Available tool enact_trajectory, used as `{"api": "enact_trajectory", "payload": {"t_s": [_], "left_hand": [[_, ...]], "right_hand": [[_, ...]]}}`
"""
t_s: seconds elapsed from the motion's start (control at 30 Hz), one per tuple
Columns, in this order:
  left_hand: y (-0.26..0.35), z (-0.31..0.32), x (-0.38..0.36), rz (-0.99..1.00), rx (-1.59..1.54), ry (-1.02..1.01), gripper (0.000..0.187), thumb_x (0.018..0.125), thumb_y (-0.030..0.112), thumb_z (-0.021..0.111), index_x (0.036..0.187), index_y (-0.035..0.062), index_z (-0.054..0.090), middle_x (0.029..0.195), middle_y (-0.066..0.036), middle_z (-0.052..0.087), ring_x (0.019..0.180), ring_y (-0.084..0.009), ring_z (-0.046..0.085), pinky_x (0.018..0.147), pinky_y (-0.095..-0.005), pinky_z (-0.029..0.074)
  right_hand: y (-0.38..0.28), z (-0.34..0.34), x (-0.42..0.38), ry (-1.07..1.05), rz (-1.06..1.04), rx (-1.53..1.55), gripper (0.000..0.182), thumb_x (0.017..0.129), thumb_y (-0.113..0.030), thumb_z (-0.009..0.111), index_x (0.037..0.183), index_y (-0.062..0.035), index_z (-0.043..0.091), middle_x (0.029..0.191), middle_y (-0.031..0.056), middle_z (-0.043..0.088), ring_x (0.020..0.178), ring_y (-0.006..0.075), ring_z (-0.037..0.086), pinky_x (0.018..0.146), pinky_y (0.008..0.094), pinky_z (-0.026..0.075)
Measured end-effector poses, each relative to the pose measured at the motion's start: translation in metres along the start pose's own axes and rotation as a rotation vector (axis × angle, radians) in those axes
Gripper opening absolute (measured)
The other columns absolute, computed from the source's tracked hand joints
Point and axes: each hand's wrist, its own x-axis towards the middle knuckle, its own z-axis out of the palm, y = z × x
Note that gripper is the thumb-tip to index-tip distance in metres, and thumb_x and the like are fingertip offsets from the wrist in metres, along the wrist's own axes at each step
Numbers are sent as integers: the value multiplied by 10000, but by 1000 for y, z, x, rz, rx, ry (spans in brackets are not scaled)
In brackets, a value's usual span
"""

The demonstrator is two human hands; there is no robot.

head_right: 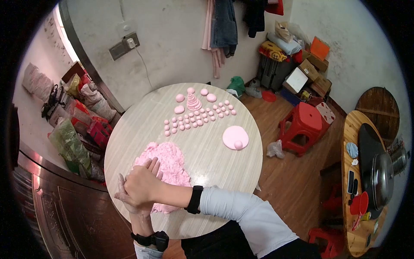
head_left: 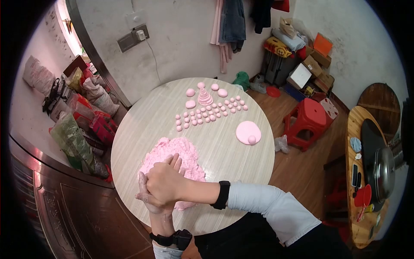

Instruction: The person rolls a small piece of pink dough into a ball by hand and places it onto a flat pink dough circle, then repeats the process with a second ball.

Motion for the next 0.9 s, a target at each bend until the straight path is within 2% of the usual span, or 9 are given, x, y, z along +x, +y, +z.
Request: {"api": "enact_trajectory", "payload": {"t_s": [0.1,0.23,0.33,0.4,0.43,0.5,0.7,0.77,0.9], "left_hand": [[6,-9,2,7,347,-7,986,862,699,210,1427,-90,39,1483,-327,28,1400,-420,31,1130,-511,74],[7,-1,3,-4,518,3,961,864,697,237,1443,-48,54,1492,-293,91,1388,-406,139,1116,-486,163],[8,-1,6,-4,439,-33,912,872,687,243,1456,6,78,1465,-236,157,1336,-366,232,1077,-456,241],[9,-13,6,13,401,-126,891,873,688,243,1448,22,110,1388,-204,227,1251,-331,287,1022,-436,281],[9,-20,6,21,382,-173,880,873,689,242,1445,30,127,1349,-189,262,1209,-313,315,994,-426,302],[9,-35,8,39,345,-272,860,873,690,242,1437,46,159,1272,-157,332,1123,-279,370,939,-406,342],[3,-56,1,72,243,-528,815,874,692,240,1418,86,239,1079,-78,507,911,-191,509,802,-355,444],[-4,-46,-21,293,549,-293,748,894,655,286,1460,173,197,1457,-91,300,1226,-201,418,945,-339,407],[11,-81,1,213,333,-500,804,888,677,272,1428,82,253,1420,-131,350,1220,-226,435,973,-344,400]], "right_hand": [[18,42,17,469,-83,79,599,883,-504,429,662,15,629,735,188,618,712,366,569,774,494,414],[19,48,18,690,-134,51,565,847,-478,500,711,60,609,666,182,585,639,354,574,662,473,426],[13,40,6,610,-216,198,623,848,-509,486,877,99,619,831,244,607,815,389,589,800,465,430],[7,46,2,876,-339,299,753,851,-513,495,1232,134,451,1211,319,488,1161,428,458,1007,446,325],[8,49,2,874,-339,303,753,851,-513,495,1232,134,451,1211,319,488,1161,428,458,1007,446,325],[12,54,2,685,-341,554,923,859,-522,501,1431,81,101,1473,302,140,1372,407,161,1115,428,144],[7,57,-9,637,-358,565,965,859,-535,504,1452,34,-3,1510,259,20,1399,387,76,1120,433,119],[6,58,-8,659,-353,597,953,863,-544,489,1451,36,13,1510,253,40,1397,386,91,1119,434,129],[5,59,-7,712,-345,640,931,871,-561,458,1449,40,45,1511,240,82,1393,382,121,1115,437,150]]}}
